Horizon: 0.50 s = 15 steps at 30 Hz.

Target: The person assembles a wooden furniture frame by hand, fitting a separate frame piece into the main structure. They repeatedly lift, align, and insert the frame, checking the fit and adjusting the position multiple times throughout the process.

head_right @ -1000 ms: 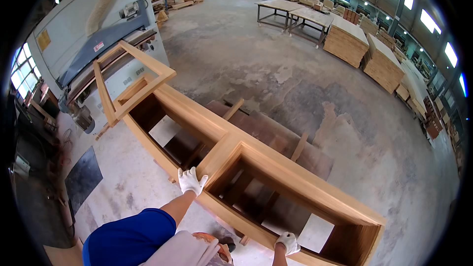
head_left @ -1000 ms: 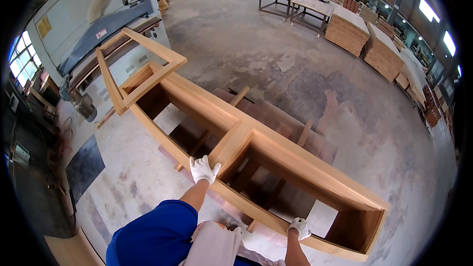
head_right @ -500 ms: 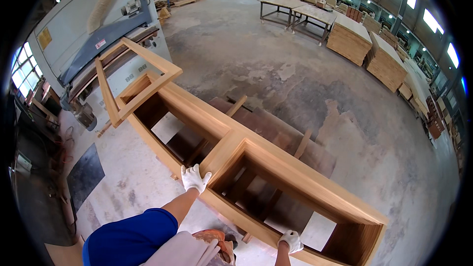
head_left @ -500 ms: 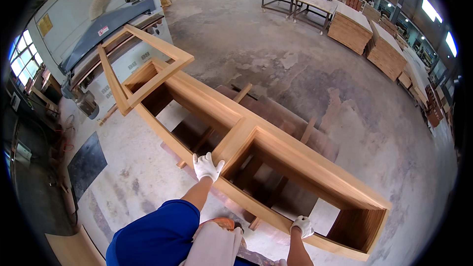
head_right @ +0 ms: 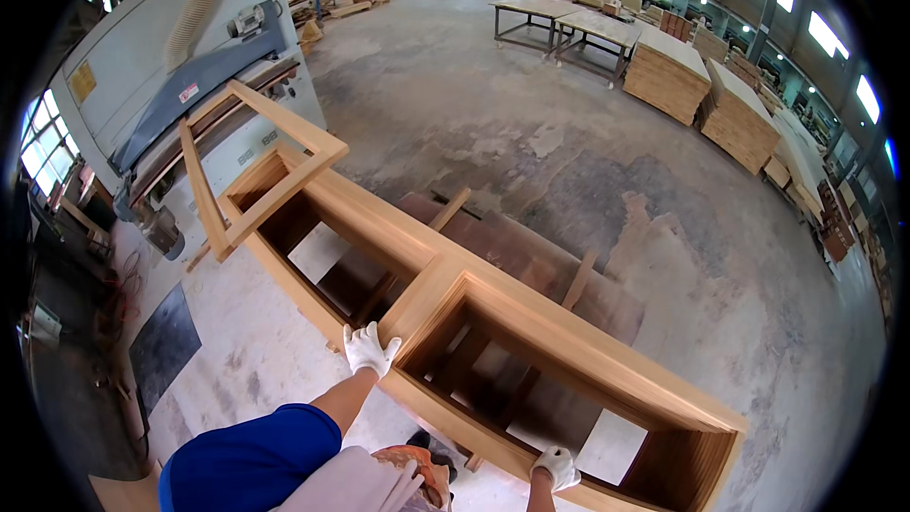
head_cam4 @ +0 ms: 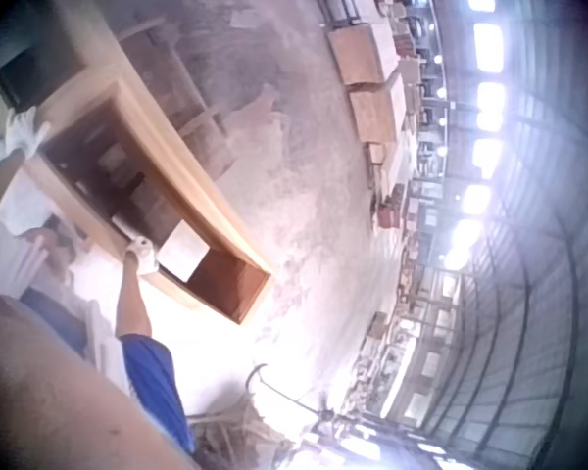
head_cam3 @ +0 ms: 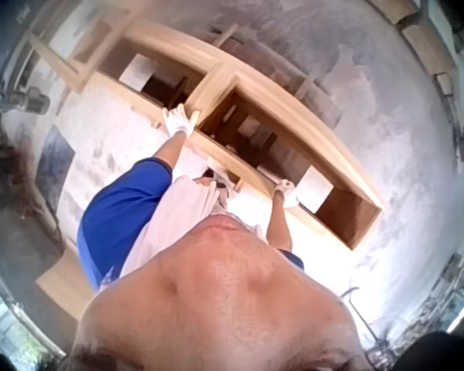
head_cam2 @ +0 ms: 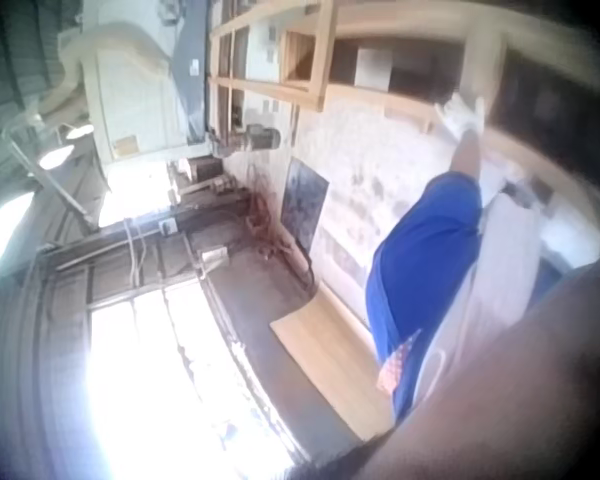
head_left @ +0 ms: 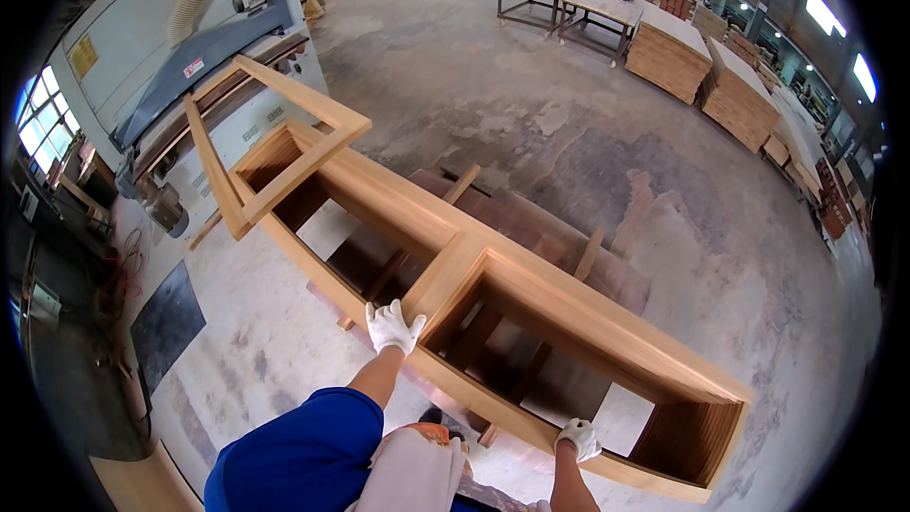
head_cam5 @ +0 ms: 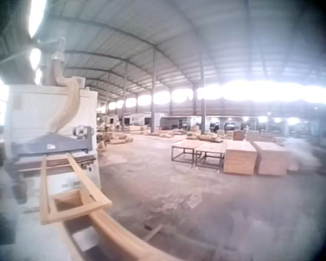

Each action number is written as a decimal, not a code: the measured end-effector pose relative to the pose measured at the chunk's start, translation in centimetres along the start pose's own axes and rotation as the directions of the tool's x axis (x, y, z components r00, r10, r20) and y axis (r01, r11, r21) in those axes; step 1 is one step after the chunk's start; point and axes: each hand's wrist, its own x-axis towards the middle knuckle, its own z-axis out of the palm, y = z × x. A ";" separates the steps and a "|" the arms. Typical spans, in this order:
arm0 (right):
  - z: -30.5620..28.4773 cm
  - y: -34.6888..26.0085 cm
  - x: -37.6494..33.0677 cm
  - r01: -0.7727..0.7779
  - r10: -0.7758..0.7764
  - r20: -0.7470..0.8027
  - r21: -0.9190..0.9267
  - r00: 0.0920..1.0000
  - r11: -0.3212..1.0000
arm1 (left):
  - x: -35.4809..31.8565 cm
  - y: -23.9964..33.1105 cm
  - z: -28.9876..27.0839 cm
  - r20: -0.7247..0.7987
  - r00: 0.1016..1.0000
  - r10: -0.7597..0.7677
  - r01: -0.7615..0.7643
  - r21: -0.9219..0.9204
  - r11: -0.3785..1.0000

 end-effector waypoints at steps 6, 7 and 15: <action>0.2 0.1 -0.1 -0.006 0.007 -0.028 0.008 1.000 1.000 | 0.1 0.1 0.1 0.029 1.000 -0.002 0.001 0.013 1.000; 0.5 0.3 0.2 0.011 -0.011 -0.009 -0.011 1.000 1.000 | 0.1 0.3 -0.2 0.042 0.999 -0.003 0.002 0.025 1.000; 1.1 0.3 0.4 0.010 -0.010 -0.029 -0.002 1.000 1.000 | 0.4 0.1 -1.1 0.079 0.997 -0.011 0.008 0.036 0.999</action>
